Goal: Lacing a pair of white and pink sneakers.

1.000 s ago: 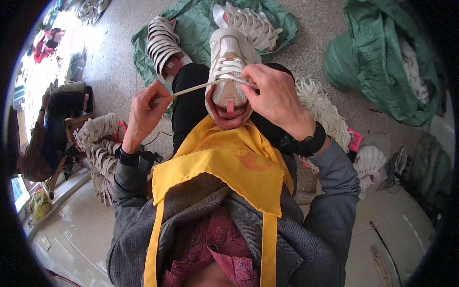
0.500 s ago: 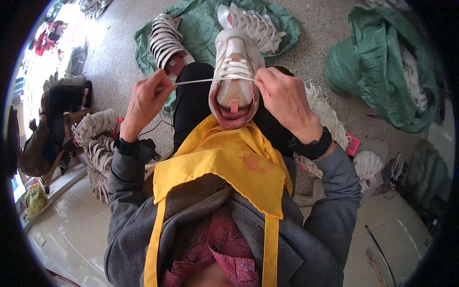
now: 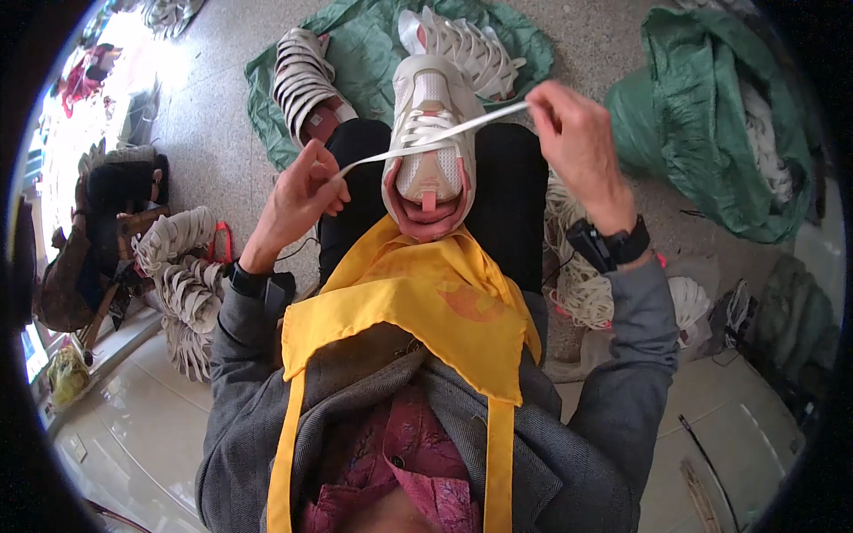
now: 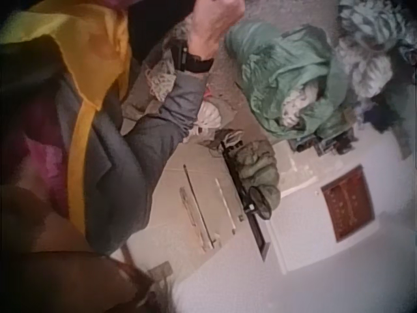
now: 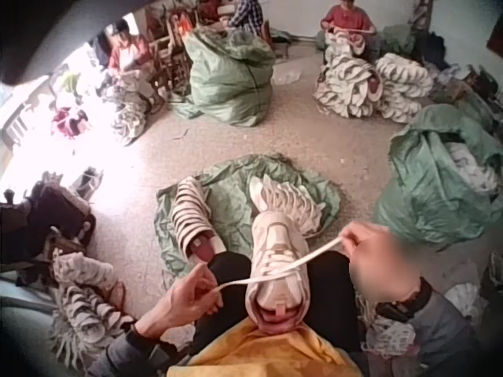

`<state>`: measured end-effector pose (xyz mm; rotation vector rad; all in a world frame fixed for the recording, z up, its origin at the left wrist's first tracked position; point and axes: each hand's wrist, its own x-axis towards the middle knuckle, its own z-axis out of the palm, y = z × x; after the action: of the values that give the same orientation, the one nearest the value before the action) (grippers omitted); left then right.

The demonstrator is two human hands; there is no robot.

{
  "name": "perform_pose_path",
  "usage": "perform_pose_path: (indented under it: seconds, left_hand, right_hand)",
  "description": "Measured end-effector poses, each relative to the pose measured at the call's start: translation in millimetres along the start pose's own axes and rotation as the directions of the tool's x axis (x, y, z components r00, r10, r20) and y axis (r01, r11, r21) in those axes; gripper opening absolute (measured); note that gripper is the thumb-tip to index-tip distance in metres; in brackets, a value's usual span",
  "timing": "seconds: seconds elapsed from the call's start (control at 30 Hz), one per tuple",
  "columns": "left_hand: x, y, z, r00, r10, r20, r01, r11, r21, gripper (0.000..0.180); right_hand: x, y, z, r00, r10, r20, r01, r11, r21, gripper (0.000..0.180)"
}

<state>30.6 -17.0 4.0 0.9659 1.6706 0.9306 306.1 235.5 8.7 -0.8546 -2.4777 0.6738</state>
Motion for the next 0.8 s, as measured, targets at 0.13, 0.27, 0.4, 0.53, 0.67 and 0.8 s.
perform_pose_path:
  seconds: [0.13,0.27,0.4,0.53,0.67,0.8]
  left_hand:
    - [-1.2,0.4,-0.5,0.997,0.064,0.037,-0.048,0.938,-0.342,0.012]
    - [-5.0,4.1,-2.0,0.987,0.151,-0.054,-0.16,0.912,-0.378,0.017]
    - [-12.0,25.7,3.3,0.925,0.355,-0.137,-0.35,0.935,0.061,0.017]
    - [-16.9,53.3,-1.1,0.822,0.566,-0.069,-0.465,0.736,0.493,0.016]
    - [-18.9,51.3,-2.0,0.821,0.57,-0.027,-0.452,0.678,0.58,0.015]
    - [-11.3,34.1,3.6,0.972,0.147,-0.185,-0.081,0.943,0.324,0.019]
  right_hand:
    - [18.2,-10.3,11.0,0.998,-0.006,-0.06,0.016,0.986,0.163,0.018]
    - [19.4,-48.9,30.6,0.976,0.037,0.214,-0.141,0.856,0.498,0.016]
    - [24.3,-80.4,57.0,0.936,-0.118,0.331,-0.104,0.806,0.582,0.016]
    - [31.8,-82.5,72.4,0.882,-0.244,0.402,-0.029,0.825,0.564,0.019]
    - [33.6,-88.2,67.7,0.771,-0.253,0.584,-0.149,0.82,0.552,0.017]
    - [26.1,-101.4,50.6,0.784,-0.11,0.61,-0.308,0.785,0.538,0.012]
